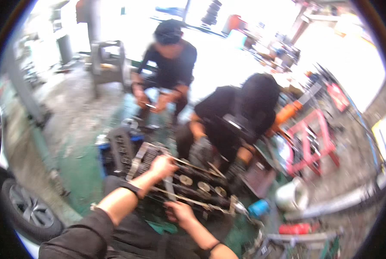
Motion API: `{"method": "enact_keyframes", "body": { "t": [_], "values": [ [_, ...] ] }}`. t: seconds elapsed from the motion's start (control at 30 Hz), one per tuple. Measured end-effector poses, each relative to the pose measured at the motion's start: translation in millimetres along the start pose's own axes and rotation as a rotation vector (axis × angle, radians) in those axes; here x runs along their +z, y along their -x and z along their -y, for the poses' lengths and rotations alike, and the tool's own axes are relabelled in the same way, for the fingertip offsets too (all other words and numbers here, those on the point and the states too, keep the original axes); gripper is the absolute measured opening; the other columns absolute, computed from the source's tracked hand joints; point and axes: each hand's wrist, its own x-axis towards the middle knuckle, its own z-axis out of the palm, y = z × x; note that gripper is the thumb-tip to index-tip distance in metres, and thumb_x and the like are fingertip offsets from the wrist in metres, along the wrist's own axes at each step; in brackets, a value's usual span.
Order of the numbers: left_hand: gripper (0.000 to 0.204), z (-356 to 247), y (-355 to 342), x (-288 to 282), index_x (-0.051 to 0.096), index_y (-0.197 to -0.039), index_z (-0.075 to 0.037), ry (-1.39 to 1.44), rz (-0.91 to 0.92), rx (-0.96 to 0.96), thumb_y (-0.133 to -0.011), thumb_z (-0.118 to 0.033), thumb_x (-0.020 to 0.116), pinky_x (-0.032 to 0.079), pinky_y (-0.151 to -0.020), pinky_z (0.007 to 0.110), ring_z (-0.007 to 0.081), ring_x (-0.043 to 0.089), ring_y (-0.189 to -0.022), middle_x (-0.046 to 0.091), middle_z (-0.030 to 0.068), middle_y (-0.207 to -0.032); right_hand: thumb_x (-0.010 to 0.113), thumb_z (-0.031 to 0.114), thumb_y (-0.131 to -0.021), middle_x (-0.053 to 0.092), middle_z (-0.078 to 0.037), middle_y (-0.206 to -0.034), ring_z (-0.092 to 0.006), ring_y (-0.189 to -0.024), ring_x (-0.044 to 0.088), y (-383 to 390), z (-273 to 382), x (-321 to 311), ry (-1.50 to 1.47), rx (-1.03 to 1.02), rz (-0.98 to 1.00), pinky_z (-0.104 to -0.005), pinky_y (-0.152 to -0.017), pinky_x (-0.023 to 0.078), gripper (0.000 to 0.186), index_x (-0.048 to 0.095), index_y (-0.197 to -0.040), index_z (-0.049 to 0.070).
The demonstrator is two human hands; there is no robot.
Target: The person uses a socket wrench to loosen and remove bolts from the cylinder head of an engine block while others assist.
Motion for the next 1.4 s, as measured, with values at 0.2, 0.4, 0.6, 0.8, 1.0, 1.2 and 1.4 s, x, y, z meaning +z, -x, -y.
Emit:
{"method": "enact_keyframes", "body": {
  "t": [0.2, 0.4, 0.6, 0.8, 1.0, 1.2, 1.4],
  "values": [
    [0.023, -16.2, -2.4, 31.7, 0.067, -0.084, -0.007, 0.254, -0.046, -0.059, -0.066, -0.017, 0.057, 0.051, -0.076, 0.042, 0.0328, 0.064, -0.085, 0.065, 0.0176, -0.086, 0.054, 0.017, -0.082, 0.057, -0.014, -0.058, -0.0225, -0.044, 0.053, -7.2, 29.6, -82.3, 0.366, -0.136, 0.113, -0.0317, -0.041, 0.043, 0.019, 0.057, -0.085, -0.001],
    [0.019, -8.4, -7.5, 43.1, 0.065, -0.08, -0.007, 0.285, -0.042, -0.014, -0.066, -0.018, 0.058, 0.05, -0.075, 0.041, 0.0328, 0.063, -0.082, 0.065, 0.0165, -0.083, 0.062, 0.019, -0.081, 0.064, -0.013, -0.079, -0.0198, -0.068, 0.061, -21.5, -44.8, -53.0, 0.02, -0.135, 0.035, -0.0281, -0.061, 0.049, 0.027, 0.06, -0.095, -0.004],
    [0.024, -9.6, -14.9, 4.7, 0.069, -0.085, -0.009, 0.229, 0.182, -0.046, -0.068, -0.024, 0.063, 0.053, -0.063, 0.033, 0.0228, 0.065, -0.064, 0.066, 0.0097, -0.072, 0.06, 0.012, -0.079, 0.041, 0.001, -0.054, -0.0109, -0.043, 0.038, -16.7, -28.4, 38.0, -0.152, -0.267, -0.147, -0.0265, -0.041, 0.031, 0.015, 0.048, -0.07, 0.007],
    [0.024, -10.3, -10.7, 17.3, 0.069, -0.084, -0.005, 0.135, -0.01, 0.077, -0.067, -0.022, 0.072, 0.05, -0.07, 0.034, 0.0255, 0.064, -0.072, 0.065, 0.0152, -0.076, 0.06, 0.015, -0.081, 0.045, -0.002, -0.052, -0.0134, -0.039, 0.043, -37.8, -49.6, 92.0, -0.321, -0.426, -0.269, -0.0274, -0.038, 0.034, 0.015, 0.049, -0.076, 0.006],
    [0.021, -11.0, -12.9, 25.4, 0.068, -0.081, -0.004, 0.146, -0.059, 0.015, -0.068, -0.02, 0.07, 0.05, -0.07, 0.034, 0.0274, 0.064, -0.073, 0.066, 0.0155, -0.077, 0.061, 0.022, -0.082, 0.05, -0.004, -0.055, -0.0132, -0.039, 0.045, -16.7, -33.6, 32.5, -0.097, -0.262, -0.056, -0.0275, -0.037, 0.036, 0.018, 0.053, -0.081, 0.006],
    [0.019, -11.0, -17.8, 25.7, 0.067, -0.079, -0.002, 0.149, -0.048, -0.019, -0.07, -0.019, 0.068, 0.048, -0.064, 0.032, 0.0224, 0.062, -0.064, 0.064, 0.0145, -0.069, 0.058, 0.024, -0.084, 0.055, -0.006, -0.06, -0.0116, -0.039, 0.047, -1.1, 28.7, -67.7, 0.332, -0.299, -0.035, -0.0234, -0.037, 0.037, 0.024, 0.059, -0.095, 0.003],
    [0.018, -4.3, -17.9, 33.6, 0.067, -0.078, -0.001, 0.231, -0.051, 0.094, -0.07, -0.018, 0.069, 0.048, -0.065, 0.033, 0.0228, 0.062, -0.064, 0.064, 0.0143, -0.068, 0.058, 0.024, -0.083, 0.053, -0.005, -0.056, -0.0133, -0.039, 0.047, -5.7, -16.3, -28.0, 0.083, -0.214, 0.132, -0.0271, -0.035, 0.035, 0.022, 0.058, -0.082, 0.002]
  ]
}}
